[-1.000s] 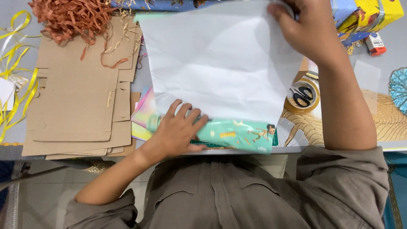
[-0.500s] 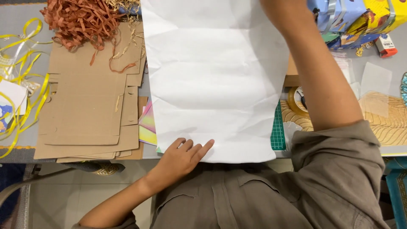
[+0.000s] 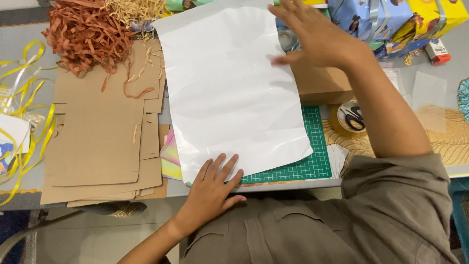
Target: The person fills a small cardboard box with shredded paper, places a packaged keychain inside, and closes the box. They then center the box on a sheet of wrapping paper, use scissors to cut tape, and wrap the box by folding and taping the paper.
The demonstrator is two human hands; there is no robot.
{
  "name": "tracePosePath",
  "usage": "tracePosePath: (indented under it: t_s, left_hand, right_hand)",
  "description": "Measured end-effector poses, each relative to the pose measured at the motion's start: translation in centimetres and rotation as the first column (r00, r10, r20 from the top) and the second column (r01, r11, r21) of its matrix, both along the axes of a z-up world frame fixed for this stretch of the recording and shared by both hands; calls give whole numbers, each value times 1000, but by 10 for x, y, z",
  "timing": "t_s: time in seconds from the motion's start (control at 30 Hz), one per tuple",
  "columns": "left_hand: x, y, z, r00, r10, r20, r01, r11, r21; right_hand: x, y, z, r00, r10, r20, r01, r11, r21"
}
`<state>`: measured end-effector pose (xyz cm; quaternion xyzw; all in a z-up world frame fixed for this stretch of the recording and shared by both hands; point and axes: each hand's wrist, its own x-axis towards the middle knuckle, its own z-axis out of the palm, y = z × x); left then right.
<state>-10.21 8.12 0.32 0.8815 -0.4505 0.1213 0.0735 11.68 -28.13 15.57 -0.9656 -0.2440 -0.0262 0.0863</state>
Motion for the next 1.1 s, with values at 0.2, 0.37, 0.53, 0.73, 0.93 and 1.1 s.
tracePosePath:
  t_s: [0.2,0.37,0.53,0.73,0.93,1.1]
  left_hand:
    - [-1,-3,-12,1000,-20,6,20,1000,3]
    - [-2,-6,-16,1000,-1,15,1,1000,9]
    - [-6,-7,-26,999,16,41,-16,1000,-9]
    - [-9,-12,-22,999,33,36,-31,999,-34]
    - [-6,-21,-22,1000,-10,18,12,997,-80]
    - [-7,-29,-25,1000,6,-7,-6,1000,-29]
  right_hand:
    - [-46,-65,-43,881,-222,-419,59,928,-368]
    - [-59,-86,-78,987,-102,-125,51,934,-355]
    - [-61,-83,-70,953,-92,-289,12,963,-269]
    - [-75,-83,-58,995,-101,0,94,925,-367]
    - [-134,-90,-25,958,-197,207,265,883,-388]
    - [-158,-121,-3,920,-250,301,350,871,-345]
